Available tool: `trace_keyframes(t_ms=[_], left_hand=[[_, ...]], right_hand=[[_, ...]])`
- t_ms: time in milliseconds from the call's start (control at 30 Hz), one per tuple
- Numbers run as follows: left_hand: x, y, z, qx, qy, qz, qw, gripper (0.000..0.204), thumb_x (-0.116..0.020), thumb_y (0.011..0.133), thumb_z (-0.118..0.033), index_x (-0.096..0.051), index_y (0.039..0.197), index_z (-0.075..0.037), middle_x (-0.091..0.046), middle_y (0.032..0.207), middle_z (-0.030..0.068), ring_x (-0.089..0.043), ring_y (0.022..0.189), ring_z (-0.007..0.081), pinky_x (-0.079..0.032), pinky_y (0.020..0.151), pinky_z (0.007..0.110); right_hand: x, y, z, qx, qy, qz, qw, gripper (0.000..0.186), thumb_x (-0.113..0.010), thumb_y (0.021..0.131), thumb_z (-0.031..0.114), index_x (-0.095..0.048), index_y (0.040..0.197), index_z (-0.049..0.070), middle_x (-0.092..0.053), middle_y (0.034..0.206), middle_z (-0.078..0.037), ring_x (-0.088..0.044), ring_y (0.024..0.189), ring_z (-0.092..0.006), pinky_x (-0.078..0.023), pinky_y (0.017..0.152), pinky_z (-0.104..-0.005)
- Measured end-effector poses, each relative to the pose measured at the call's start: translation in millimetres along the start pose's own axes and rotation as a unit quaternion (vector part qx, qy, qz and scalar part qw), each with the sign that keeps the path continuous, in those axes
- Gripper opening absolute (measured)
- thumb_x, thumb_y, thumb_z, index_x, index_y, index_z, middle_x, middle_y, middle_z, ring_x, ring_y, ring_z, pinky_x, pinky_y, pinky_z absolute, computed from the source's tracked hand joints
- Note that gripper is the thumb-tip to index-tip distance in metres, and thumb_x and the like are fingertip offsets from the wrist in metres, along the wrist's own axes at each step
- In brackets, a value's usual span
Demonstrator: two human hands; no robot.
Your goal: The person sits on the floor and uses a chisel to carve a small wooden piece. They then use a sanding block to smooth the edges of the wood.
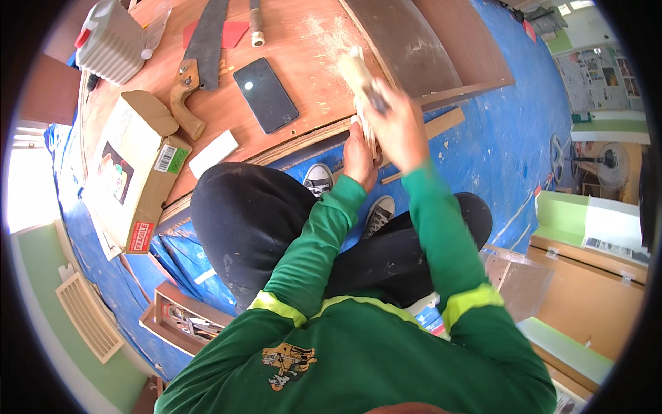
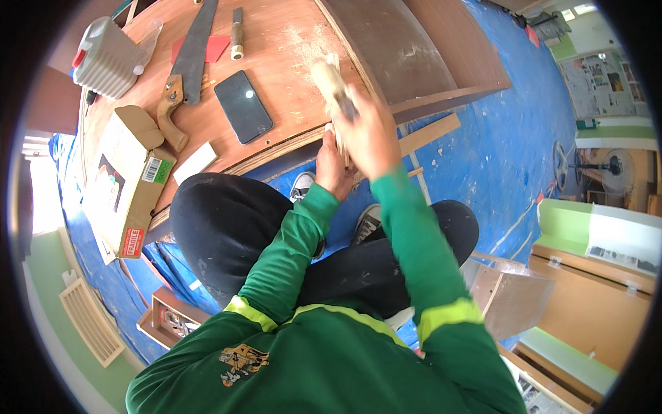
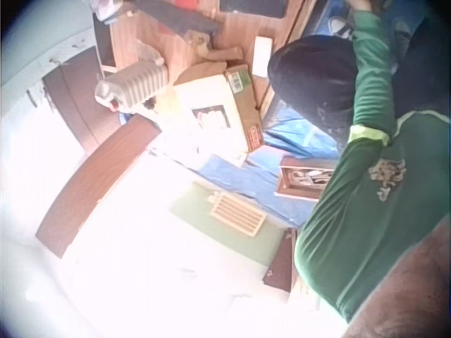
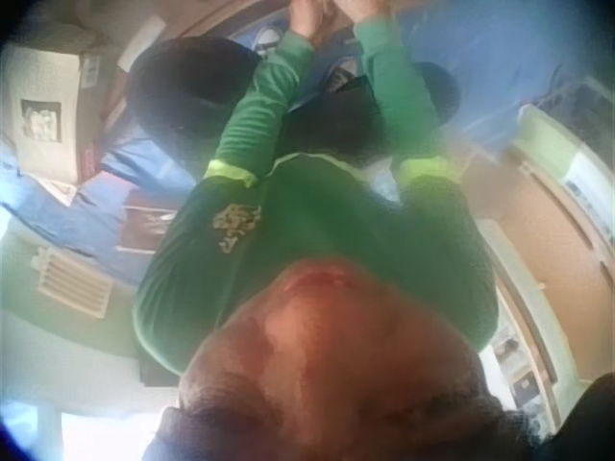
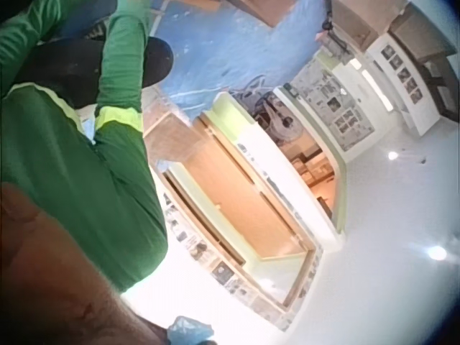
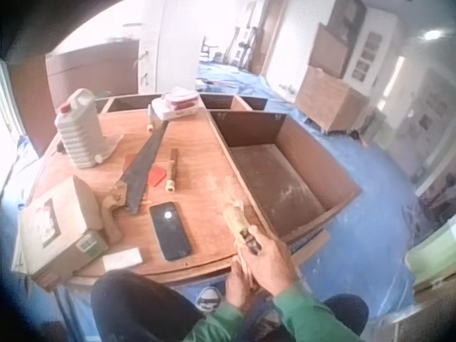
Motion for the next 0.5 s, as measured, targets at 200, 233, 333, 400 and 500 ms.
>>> trace_keyframes(t_ms=[200, 233, 333, 400, 500], left_hand=[[-3, -6, -8, 0.007, -0.008, 0.030, 0.999, 0.040, -0.033, 0.115, -0.047, -0.051, 0.097, -0.016, -0.046, 0.077, 0.0002, -0.039, 0.058, 0.0111, -0.028, 0.048, 0.029], [-2, -6, -8, 0.013, 0.001, 0.009, 1.000, 0.041, -0.033, 0.115, -0.047, -0.053, 0.100, -0.015, -0.050, 0.079, 0.0010, -0.043, 0.061, 0.0118, -0.032, 0.049, 0.029], [-2, -1, -5, 0.007, -0.002, 0.035, 0.999, 0.044, -0.032, 0.116, -0.047, -0.058, 0.115, -0.012, -0.063, 0.093, 0.0042, -0.060, 0.075, 0.0158, -0.048, 0.062, 0.032], [-1, 2, 0, 0.013, -0.039, 0.066, 0.997, 0.050, -0.028, 0.117, -0.044, -0.056, 0.139, -0.010, -0.071, 0.118, 0.0068, -0.070, 0.105, 0.0222, -0.058, 0.093, 0.039], [1, 2, 2, -0.016, -0.040, 0.072, 0.996, 0.048, -0.028, 0.117, -0.044, -0.059, 0.127, -0.009, -0.068, 0.105, 0.0059, -0.067, 0.091, 0.0200, -0.058, 0.080, 0.039]], right_hand=[[-28, 121, -13, -0.047, -0.051, 0.000, 0.998, 0.046, -0.074, 0.091, 0.032, -0.072, 0.129, 0.006, -0.072, 0.089, -0.026, -0.074, 0.086, -0.0414, -0.057, 0.077, -0.0492], [-26, 110, -9, -0.053, -0.055, 0.014, 0.997, 0.047, -0.074, 0.090, 0.032, -0.072, 0.129, 0.005, -0.072, 0.090, -0.026, -0.073, 0.086, -0.0418, -0.057, 0.076, -0.0500], [-4, 28, 7, -0.037, -0.024, 0.019, 0.999, 0.053, -0.076, 0.092, 0.025, -0.066, 0.137, 0.001, -0.073, 0.098, -0.027, -0.076, 0.091, -0.0381, -0.057, 0.077, -0.0472], [10, -30, 21, -0.014, -0.007, -0.029, 0.999, 0.045, -0.077, 0.092, 0.021, -0.069, 0.130, 0.000, -0.070, 0.092, -0.028, -0.072, 0.089, -0.0437, -0.056, 0.075, -0.0515], [11, -32, 16, -0.014, 0.003, -0.005, 1.000, 0.044, -0.077, 0.093, 0.023, -0.069, 0.128, -0.001, -0.070, 0.092, -0.028, -0.072, 0.089, -0.0453, -0.057, 0.077, -0.0507]])
Point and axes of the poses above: each hand's wrist, its own y-axis towards the middle knuckle, its own x-axis out of the back of the hand, z = x × y, the point moved 3 cm from there along y, towards the middle knuckle
